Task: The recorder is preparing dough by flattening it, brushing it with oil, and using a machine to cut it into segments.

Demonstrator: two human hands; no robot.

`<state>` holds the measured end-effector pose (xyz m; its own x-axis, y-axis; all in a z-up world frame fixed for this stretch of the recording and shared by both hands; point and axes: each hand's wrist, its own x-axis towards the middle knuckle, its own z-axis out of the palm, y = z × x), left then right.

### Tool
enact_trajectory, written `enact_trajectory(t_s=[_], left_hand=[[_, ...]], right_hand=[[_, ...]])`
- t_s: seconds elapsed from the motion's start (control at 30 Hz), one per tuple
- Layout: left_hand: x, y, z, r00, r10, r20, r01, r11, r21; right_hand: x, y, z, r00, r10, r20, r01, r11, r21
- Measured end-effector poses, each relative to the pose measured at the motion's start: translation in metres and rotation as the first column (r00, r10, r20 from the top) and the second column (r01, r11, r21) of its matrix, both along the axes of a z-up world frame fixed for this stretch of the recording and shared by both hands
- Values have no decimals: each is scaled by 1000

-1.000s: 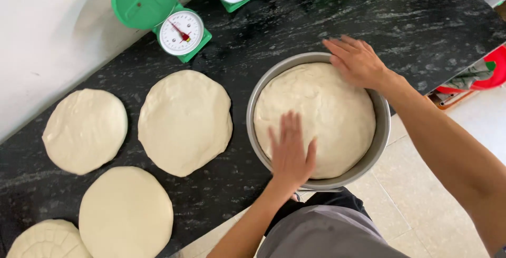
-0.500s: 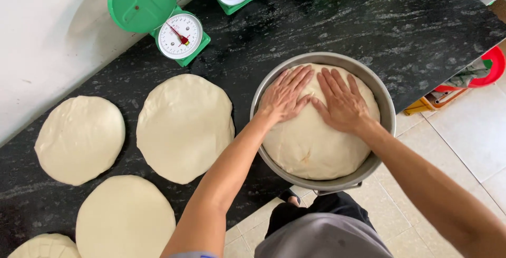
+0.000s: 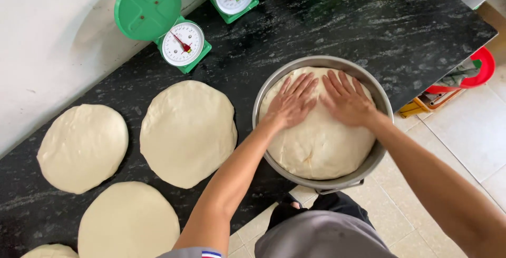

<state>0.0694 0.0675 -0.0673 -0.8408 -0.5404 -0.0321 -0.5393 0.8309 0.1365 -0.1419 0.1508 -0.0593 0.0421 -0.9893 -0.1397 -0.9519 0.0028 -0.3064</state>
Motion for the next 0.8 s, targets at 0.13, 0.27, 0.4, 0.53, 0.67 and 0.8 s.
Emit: enact_trajectory(t_s=[0.13, 0.27, 0.4, 0.53, 0.67, 0.8], left_hand=[[2, -12, 0, 969, 89, -232, 33, 879, 476], [1, -19, -28, 972, 113, -206, -99, 992, 78], [12, -18, -30, 957, 119, -264, -37, 954, 297], [19, 52, 5, 539, 540, -646, -127, 810, 572], [24, 72, 2, 453, 842, -293, -475, 506, 720], [28, 63, 0, 512, 824, -241, -430, 489, 759]], right_hand=[[24, -2, 9, 1000, 27, 15, -28, 1000, 11], [34, -17, 7, 985, 26, -170, -36, 998, -57], [41, -18, 14, 999, 23, -36, -22, 1000, 7], [59, -21, -1, 997, 60, 40, -58, 996, -63], [70, -24, 4, 992, 88, -95, -90, 996, -20], [87, -23, -5, 970, 148, -191, -149, 989, 12]])
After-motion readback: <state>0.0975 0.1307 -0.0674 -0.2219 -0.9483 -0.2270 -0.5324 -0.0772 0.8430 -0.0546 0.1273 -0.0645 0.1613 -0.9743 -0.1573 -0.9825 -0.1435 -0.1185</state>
